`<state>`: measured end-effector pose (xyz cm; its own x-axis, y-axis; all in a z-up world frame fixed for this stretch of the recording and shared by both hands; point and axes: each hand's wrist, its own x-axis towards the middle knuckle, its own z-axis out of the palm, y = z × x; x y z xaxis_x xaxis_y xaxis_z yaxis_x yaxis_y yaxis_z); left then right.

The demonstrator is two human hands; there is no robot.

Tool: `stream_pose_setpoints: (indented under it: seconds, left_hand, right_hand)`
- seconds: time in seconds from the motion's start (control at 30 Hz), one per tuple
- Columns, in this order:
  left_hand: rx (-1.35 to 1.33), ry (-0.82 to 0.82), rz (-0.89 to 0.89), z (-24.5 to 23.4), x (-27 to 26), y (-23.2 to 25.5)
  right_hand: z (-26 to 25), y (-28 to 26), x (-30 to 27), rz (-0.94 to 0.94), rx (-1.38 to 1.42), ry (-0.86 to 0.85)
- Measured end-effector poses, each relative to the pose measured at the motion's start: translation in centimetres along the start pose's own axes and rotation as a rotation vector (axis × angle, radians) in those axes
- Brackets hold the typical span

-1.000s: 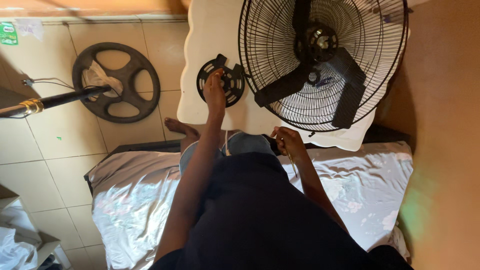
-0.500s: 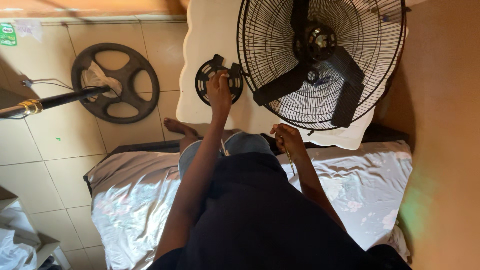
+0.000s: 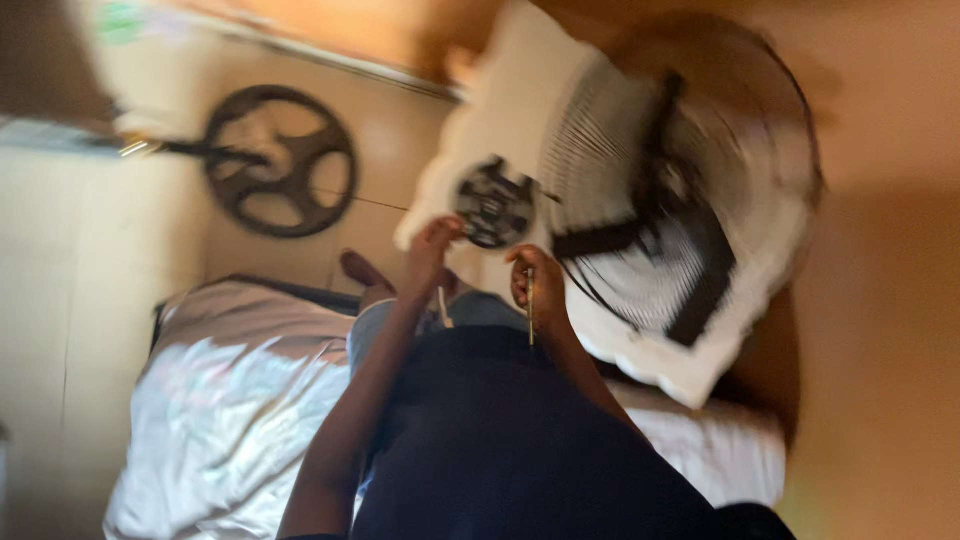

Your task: The person uses a screwdriver to remove screws from the back cover of a standing fan motor housing. They detach the cover, set it aside, and then remove the motor assembly from the fan stand, placing it on a nearby chair.

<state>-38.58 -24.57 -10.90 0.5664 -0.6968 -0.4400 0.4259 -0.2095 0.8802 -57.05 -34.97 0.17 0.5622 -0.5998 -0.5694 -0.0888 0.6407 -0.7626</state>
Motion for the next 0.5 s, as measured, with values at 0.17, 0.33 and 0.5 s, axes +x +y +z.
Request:
stream_pose_setpoints:
  seconds: [0.17,0.33,0.5]
  left_hand:
    - [-0.188,0.060,-0.054,-6.2,-3.5,1.2]
    - [-0.269,0.237,0.016,-14.2,-5.1,4.1]
    - [-0.219,0.541,0.084,-23.5,-3.5,8.1]
  right_hand:
    - [7.3,1.7,3.5,-0.019,0.069,-0.210]
    - [11.7,3.4,1.8,0.316,-0.396,-0.518]
    - [18.7,2.8,3.4,0.344,-0.381,-0.591]
